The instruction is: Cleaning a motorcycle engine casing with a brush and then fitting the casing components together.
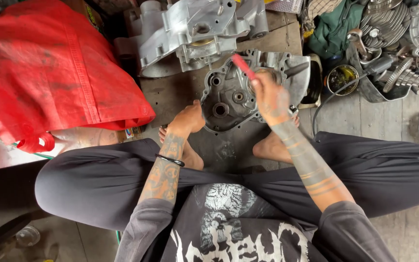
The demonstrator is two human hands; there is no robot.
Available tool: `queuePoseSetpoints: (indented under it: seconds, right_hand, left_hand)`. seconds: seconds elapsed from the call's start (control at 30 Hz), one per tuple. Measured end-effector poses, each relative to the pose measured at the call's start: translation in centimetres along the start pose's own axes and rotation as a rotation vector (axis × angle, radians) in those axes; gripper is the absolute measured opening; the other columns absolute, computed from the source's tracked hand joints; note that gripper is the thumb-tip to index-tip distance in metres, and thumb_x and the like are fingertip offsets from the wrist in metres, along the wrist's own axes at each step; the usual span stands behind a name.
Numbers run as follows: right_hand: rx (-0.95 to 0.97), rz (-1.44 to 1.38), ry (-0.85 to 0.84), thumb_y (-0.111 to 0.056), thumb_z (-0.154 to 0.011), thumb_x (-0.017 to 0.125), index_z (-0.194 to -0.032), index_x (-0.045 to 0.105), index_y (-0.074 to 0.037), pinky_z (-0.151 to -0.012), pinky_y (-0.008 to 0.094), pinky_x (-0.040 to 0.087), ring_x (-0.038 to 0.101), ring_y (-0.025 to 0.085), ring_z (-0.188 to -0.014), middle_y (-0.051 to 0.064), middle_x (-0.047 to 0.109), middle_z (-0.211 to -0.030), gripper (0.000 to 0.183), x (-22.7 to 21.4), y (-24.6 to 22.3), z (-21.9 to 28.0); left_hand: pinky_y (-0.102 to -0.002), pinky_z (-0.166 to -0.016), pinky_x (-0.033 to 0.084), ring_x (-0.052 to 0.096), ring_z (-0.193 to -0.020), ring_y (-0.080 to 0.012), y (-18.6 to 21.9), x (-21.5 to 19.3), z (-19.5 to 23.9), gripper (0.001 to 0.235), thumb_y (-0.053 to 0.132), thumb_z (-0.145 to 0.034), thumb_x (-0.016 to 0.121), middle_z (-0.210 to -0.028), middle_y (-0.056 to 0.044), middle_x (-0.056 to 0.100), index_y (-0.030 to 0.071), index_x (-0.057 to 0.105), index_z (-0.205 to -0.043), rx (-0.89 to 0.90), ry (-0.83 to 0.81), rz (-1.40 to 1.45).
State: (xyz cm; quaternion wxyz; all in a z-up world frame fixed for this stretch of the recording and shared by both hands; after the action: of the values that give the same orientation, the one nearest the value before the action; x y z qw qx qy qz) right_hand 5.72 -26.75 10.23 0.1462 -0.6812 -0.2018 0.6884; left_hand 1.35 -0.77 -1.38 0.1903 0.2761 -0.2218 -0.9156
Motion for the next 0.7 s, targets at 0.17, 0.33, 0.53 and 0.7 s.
queuePoseSetpoints:
  seconds: [0.17, 0.33, 0.53, 0.7]
  right_hand:
    - [-0.068, -0.046, -0.004, -0.034, -0.11, 0.053, -0.113, 0.063, -0.027, -0.07, 0.05, 0.058, 0.073, 0.037, -0.071, 0.007, 0.072, -0.073, 0.013, 1.0, -1.3, 0.7]
    - [-0.202, 0.056, -0.089, -0.046, -0.107, 0.053, -0.112, 0.065, -0.037, -0.071, 0.049, 0.059, 0.074, 0.031, -0.073, -0.001, 0.074, -0.076, 0.016, 3.7, -1.3, 1.3]
    - [-0.25, -0.036, -0.171, -0.042, -0.105, 0.055, -0.111, 0.066, -0.034, -0.069, 0.053, 0.057, 0.072, 0.036, -0.075, 0.002, 0.073, -0.073, 0.014, 3.0, -2.5, 2.1]
    - [-0.184, 0.024, -0.167, -0.04, -0.105, 0.057, -0.115, 0.067, -0.036, -0.075, 0.053, 0.057, 0.074, 0.034, -0.078, 0.001, 0.075, -0.077, 0.015, 2.9, -1.4, 2.2]
  left_hand:
    - [-0.063, -0.088, 0.06, 0.062, -0.119, -0.0541, 0.1, -0.1, 0.1, 0.075, 0.036, -0.104, 0.043, -0.138, -0.044, 0.051, -0.016, 0.021, -0.155, -0.003, 0.025, 0.013]
    - [-0.059, -0.084, 0.062, 0.064, -0.116, -0.0516, -0.4, -0.2, -0.5, 0.071, 0.031, -0.104, 0.046, -0.139, -0.042, 0.052, -0.014, 0.024, -0.155, -0.022, 0.021, 0.014]
    - [-0.052, -0.077, 0.065, 0.07, -0.107, -0.0442, 2.4, -3.8, 5.6, 0.072, 0.027, -0.101, 0.052, -0.142, -0.038, 0.052, -0.013, 0.028, -0.155, -0.032, 0.016, 0.049]
    - [-0.062, -0.103, 0.051, 0.054, -0.133, -0.0494, 2.5, -6.2, 8.6, 0.08, 0.028, -0.092, 0.07, -0.149, -0.035, 0.049, -0.01, 0.037, -0.154, -0.159, 0.029, 0.085]
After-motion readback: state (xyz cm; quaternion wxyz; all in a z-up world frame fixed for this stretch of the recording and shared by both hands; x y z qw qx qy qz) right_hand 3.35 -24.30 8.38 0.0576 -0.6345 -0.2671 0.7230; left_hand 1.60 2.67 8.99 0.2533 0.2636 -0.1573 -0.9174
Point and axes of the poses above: each hand's wrist, its own z-axis away from the middle knuckle, its own x-axis out of the palm, y = z × x, the point moved 2 cm from there along -z, towards the middle knuckle
